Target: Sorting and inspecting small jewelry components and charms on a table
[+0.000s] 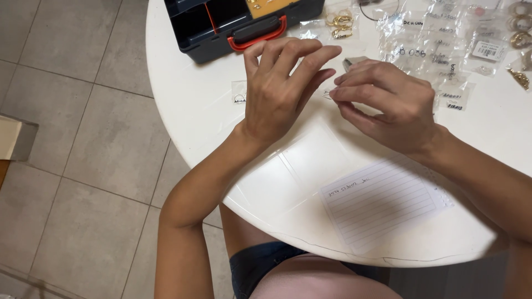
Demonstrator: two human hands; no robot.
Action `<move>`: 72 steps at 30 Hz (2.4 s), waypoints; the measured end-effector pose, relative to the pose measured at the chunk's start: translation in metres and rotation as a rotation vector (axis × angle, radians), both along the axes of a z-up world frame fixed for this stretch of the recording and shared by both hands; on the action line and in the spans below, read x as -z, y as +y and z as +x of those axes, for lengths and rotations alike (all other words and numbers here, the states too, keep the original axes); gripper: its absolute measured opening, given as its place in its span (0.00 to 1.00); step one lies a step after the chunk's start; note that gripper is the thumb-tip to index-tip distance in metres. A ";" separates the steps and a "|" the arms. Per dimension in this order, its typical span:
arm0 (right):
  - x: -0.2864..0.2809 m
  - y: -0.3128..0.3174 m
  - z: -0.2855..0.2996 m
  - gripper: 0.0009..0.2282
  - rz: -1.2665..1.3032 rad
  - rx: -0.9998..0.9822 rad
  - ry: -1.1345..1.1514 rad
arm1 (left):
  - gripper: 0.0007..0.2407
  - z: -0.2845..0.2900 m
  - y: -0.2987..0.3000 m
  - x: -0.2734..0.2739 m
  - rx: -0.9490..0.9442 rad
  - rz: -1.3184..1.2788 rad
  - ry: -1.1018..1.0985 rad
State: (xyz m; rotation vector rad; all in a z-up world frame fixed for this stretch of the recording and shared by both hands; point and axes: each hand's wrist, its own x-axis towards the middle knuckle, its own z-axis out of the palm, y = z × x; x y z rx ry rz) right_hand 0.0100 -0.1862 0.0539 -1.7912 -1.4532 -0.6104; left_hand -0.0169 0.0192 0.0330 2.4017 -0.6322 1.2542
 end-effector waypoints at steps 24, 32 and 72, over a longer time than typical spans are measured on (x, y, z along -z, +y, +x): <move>0.021 -0.005 0.015 0.04 -0.121 0.087 -0.004 | 0.02 -0.001 0.002 0.000 -0.038 0.089 0.125; 0.023 -0.005 0.016 0.02 -0.169 0.102 -0.080 | 0.01 0.003 0.003 0.003 0.098 0.033 0.311; 0.005 -0.019 0.018 0.04 -0.239 0.366 0.372 | 0.08 0.000 -0.017 0.016 0.058 0.348 0.048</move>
